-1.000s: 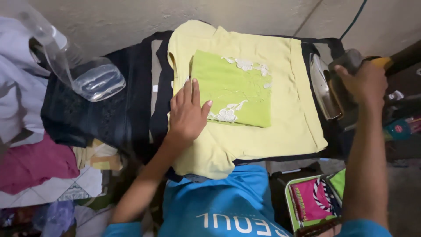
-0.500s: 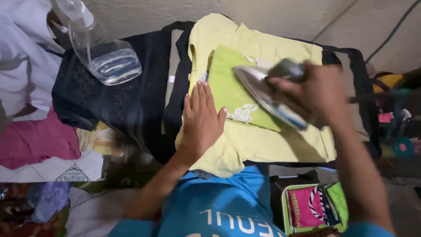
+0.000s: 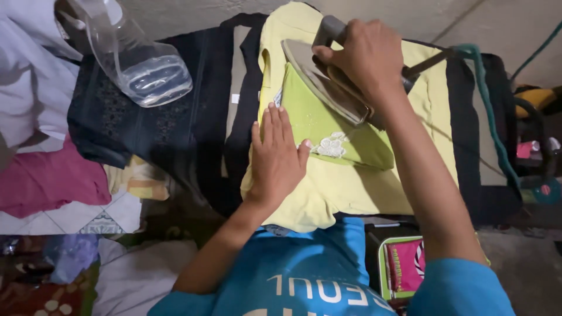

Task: Iron and fold various pieces of clothing.

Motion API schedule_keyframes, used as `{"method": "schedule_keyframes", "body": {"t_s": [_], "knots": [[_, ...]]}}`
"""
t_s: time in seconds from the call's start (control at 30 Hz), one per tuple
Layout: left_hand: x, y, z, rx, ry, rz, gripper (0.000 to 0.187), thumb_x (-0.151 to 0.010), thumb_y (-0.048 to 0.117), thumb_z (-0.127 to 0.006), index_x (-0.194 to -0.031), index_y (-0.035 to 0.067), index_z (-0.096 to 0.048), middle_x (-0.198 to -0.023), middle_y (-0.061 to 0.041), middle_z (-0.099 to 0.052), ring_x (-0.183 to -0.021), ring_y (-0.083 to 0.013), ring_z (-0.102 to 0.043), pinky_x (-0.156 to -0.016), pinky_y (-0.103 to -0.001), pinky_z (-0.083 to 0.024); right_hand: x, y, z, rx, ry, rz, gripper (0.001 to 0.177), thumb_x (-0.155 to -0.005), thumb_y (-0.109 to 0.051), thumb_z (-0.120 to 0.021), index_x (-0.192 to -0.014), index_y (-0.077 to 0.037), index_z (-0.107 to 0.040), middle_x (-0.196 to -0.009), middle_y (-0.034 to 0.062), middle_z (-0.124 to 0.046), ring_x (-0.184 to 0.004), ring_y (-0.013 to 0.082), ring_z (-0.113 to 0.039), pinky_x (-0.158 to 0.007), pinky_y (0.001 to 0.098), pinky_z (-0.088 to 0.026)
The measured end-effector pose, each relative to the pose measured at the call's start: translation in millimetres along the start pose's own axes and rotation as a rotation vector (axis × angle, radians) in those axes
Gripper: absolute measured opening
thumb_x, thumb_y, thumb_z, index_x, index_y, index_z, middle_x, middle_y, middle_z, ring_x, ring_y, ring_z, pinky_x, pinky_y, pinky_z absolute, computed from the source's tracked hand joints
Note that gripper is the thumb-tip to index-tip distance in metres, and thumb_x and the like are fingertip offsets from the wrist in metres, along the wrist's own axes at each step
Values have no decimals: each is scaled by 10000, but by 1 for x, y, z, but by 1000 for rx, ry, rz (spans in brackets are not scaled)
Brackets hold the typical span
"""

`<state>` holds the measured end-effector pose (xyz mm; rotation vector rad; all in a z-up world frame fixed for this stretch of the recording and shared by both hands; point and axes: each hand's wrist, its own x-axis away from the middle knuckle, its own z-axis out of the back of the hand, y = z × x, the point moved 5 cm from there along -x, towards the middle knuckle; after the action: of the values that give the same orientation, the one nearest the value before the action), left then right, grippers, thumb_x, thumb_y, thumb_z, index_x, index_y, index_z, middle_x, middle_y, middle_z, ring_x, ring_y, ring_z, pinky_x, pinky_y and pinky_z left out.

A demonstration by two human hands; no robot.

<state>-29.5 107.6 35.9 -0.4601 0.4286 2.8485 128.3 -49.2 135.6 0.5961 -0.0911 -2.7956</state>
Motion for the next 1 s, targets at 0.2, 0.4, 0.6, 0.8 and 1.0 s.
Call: {"method": "schedule_keyframes", "body": {"t_s": [0.2, 0.4, 0.6, 0.8, 1.0], "knots": [[1, 0, 5, -10, 38, -4, 761, -1014, 437, -484, -1497, -143, -380, -1559, -333, -390, -1469, -407, -370, -1185, -540, -287, 30, 14, 26, -55, -181, -94, 741, -845, -718, -790, -792, 19, -744, -665, 210, -677, -590, 358, -691, -584, 454, -564], [0, 1, 9, -4, 61, -18, 741, -1008, 414, -516, -1480, -147, -413, -1541, -335, -417, -1446, -409, -402, -1171, -539, -299, 115, 37, 50, -91, -327, -283, 738, -851, -738, -734, -869, 0, -754, -594, 162, -657, -515, 299, -688, -533, 436, -574], [4, 1, 12, -5, 134, -76, 700, -1021, 360, -574, -1478, -152, -436, -1544, -333, -432, -1441, -406, -423, -1179, -550, -312, 168, 29, 69, -112, -276, -213, 730, -811, -750, -739, -847, -20, -740, -538, 145, -647, -495, 288, -678, -528, 407, -555], [7, 24, 42, -6, 224, -249, 809, -972, 406, -644, -1476, -188, -423, -1555, -378, -377, -1474, -449, -372, -1183, -569, -272, 174, 34, 63, -26, -113, -171, 729, -819, -751, -747, -832, -23, -702, -598, 142, -661, -495, 289, -665, -469, 402, -518], [-4, 56, 27, -46, 42, -535, 794, -913, 289, -667, -1541, -99, -374, -1640, -288, -313, -1532, -414, -308, -1241, -507, -231, 124, 72, 48, 14, -54, -265, 746, -878, -741, -757, -890, 4, -723, -596, 165, -657, -469, 281, -653, -435, 413, -511]]}}
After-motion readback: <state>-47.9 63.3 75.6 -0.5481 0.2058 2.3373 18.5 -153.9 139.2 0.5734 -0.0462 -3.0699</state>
